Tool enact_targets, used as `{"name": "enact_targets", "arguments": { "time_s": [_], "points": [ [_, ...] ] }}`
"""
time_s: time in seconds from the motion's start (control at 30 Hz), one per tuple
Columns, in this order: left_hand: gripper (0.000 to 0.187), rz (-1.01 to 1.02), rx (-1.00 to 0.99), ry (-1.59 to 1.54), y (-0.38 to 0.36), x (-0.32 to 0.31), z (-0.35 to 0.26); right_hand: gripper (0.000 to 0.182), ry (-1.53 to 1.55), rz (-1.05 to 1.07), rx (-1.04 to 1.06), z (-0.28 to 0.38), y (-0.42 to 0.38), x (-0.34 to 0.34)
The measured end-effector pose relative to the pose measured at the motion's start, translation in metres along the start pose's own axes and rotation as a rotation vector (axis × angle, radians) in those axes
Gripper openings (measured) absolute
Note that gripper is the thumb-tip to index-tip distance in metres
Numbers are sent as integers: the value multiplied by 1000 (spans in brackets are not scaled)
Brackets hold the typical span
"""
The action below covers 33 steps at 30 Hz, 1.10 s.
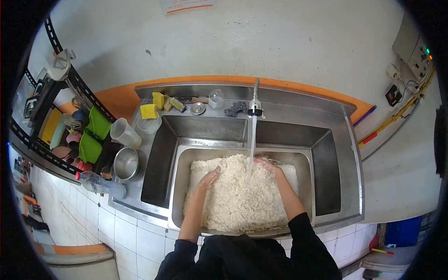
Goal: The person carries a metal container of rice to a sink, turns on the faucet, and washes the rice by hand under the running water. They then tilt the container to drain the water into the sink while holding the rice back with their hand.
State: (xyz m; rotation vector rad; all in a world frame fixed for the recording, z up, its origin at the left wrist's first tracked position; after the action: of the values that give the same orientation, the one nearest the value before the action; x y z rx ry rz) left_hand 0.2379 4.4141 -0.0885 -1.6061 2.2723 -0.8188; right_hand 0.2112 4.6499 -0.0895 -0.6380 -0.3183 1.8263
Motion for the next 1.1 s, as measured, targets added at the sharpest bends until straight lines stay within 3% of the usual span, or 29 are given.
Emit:
{"name": "enact_targets", "arguments": {
  "time_s": [0.07,0.1,0.23,0.3,0.33,0.4,0.43,0.47,0.53,0.6,0.67,0.8,0.9,0.93,1.0,1.03,1.07,1.1],
  "points": [
    [76,-23,153,-72,-37,-18,-32,59,-5,225,96,-19,33,-16],
    [78,51,157,-173,-40,-26,-36,59,-2,223,99,-14,35,-22],
    [75,219,59,-343,-5,-26,-11,71,-676,229,-197,10,6,-81],
    [67,351,-10,-101,-18,-35,-30,74,-840,232,-283,16,-23,-99],
    [67,355,-6,-103,-20,-35,-32,75,-928,243,-165,27,-37,-112],
    [50,372,-131,281,-25,-34,-43,77,-1017,250,-45,41,-71,-135],
    [43,340,-165,290,-59,-41,-88,81,-1183,165,30,49,-89,-141],
    [43,344,-170,291,-63,-43,-90,86,-1346,75,104,51,-103,-146],
    [47,579,-300,525,-78,-62,-92,89,-1409,42,137,29,-122,-153],
    [52,591,-317,594,-86,-66,-89,91,-1472,17,175,15,-135,-162],
    [53,526,-325,902,-84,-71,-82,95,-1532,-72,115,9,-141,-161],
    [52,350,-442,953,-46,-71,-54,93,-1536,-121,3,4,-128,-159],
    [60,233,-344,980,-46,-61,-64,85,-1562,-164,-27,-17,-91,-143],
    [60,231,-340,978,-44,-61,-60,77,-1584,-217,69,-13,-80,-140],
    [67,-9,-349,1051,-32,-47,-54,69,-1602,-264,164,-8,-70,-140],
    [67,-9,-346,1050,-18,-44,-39,56,-1378,-314,130,3,-66,-132],
    [69,-81,-497,1064,-4,-42,-32,44,-1154,-360,97,10,-64,-124],
    [71,-157,-649,1073,-2,-42,-32,44,-1156,-358,95,11,-56,-117]
  ]
}}
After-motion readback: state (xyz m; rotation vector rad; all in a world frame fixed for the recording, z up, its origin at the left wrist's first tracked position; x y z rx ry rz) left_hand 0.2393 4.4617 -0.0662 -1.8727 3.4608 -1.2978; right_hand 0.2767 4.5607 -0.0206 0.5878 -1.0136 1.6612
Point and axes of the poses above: each hand's wrist, its own y-axis towards the middle knuckle, its own x-axis out of the back of the hand, z = x × y, the point moved 8 cm from there along y, towards the middle knuckle, and after that the axes turned 11 degrees about y, right-handed, at the moved point
